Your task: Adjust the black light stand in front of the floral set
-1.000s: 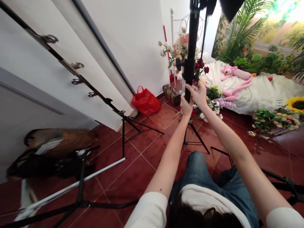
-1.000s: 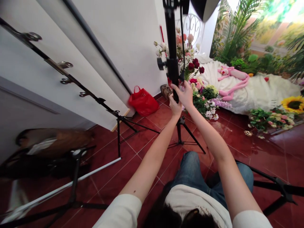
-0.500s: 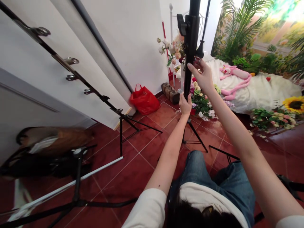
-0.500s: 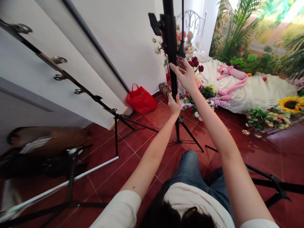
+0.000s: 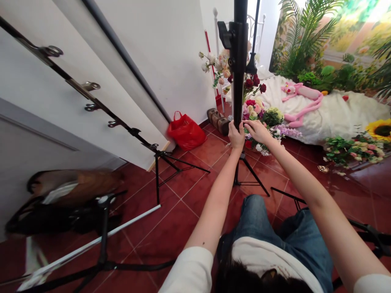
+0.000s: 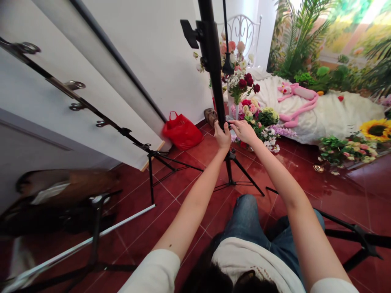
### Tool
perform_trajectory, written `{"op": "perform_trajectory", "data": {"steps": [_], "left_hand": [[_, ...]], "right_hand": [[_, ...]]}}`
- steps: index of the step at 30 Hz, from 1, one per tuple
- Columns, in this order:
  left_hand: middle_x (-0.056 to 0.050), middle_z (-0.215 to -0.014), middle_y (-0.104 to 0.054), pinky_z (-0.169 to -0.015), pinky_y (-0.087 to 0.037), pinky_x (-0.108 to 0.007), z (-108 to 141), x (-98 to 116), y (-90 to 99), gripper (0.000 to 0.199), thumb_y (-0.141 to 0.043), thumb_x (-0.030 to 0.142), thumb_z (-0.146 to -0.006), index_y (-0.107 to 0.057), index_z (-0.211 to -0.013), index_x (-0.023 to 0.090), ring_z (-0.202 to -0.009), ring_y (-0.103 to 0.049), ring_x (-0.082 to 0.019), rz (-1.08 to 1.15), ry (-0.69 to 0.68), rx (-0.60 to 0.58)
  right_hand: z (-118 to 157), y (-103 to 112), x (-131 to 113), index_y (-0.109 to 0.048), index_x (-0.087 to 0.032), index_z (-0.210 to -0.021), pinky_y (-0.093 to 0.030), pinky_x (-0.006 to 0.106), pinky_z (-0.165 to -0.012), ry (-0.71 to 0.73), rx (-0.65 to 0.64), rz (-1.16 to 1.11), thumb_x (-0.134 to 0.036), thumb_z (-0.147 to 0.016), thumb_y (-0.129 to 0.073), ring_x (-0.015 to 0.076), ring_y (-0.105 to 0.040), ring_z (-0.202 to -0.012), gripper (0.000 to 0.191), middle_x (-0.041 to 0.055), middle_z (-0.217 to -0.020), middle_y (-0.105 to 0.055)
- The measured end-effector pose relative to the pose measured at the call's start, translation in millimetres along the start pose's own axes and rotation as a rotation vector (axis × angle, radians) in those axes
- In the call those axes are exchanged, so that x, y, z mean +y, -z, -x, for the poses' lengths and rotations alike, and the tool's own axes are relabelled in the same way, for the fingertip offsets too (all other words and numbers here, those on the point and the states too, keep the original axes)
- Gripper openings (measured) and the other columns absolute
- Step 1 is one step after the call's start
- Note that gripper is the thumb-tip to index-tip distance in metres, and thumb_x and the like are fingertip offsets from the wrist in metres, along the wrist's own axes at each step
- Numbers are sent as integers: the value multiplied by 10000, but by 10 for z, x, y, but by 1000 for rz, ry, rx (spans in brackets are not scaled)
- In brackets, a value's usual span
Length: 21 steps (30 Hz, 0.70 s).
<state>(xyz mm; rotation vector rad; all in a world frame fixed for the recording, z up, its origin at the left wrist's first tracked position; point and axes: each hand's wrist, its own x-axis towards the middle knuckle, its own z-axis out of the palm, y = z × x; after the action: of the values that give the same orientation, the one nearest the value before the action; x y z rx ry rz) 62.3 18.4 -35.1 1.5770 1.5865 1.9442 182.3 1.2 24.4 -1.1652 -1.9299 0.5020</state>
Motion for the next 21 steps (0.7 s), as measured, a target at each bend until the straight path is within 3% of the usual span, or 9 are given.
{"op": "perform_trajectory", "data": {"steps": [4, 8, 16, 21], "left_hand": [[-196, -1154, -673, -952, -535, -362, 3, 5, 3, 674, -268, 702, -946, -570, -1173, 144, -1129, -682, -253, 1, -3, -7], [-178, -1128, -685, -959, -537, -358, 7, 3, 0, 661, -273, 704, -943, -574, -1165, 159, -1138, -684, -248, -8, -2, -7], [-176, -1106, -689, -961, -540, -348, 7, 6, 1, 667, -270, 704, -940, -576, -1171, 158, -1118, -695, -243, -16, -18, 10], [-182, -1125, -684, -952, -537, -353, 8, -3, -5, 697, -249, 718, -934, -567, -1187, 153, -1117, -692, -245, -20, -11, 1]], "right_hand": [[-116, -111, 91, -713, -266, -941, -375, 438, -1094, -23, 9, -47, -634, -952, -463, 257, -614, -994, 444, 62, -969, -732], [-167, -199, 146, -681, -256, -847, -442, 393, -1027, -136, 35, -201, -726, -930, -406, 230, -617, -940, 550, 36, -844, -706], [-232, -375, 189, -582, -241, -741, -476, 297, -928, -244, 184, -360, -720, -861, -538, 168, -590, -897, 495, 6, -803, -605], [-368, -428, 239, -492, -225, -629, -487, 255, -705, -426, 152, -343, -681, -798, -638, 136, -546, -700, 507, -28, -614, -495]]}}
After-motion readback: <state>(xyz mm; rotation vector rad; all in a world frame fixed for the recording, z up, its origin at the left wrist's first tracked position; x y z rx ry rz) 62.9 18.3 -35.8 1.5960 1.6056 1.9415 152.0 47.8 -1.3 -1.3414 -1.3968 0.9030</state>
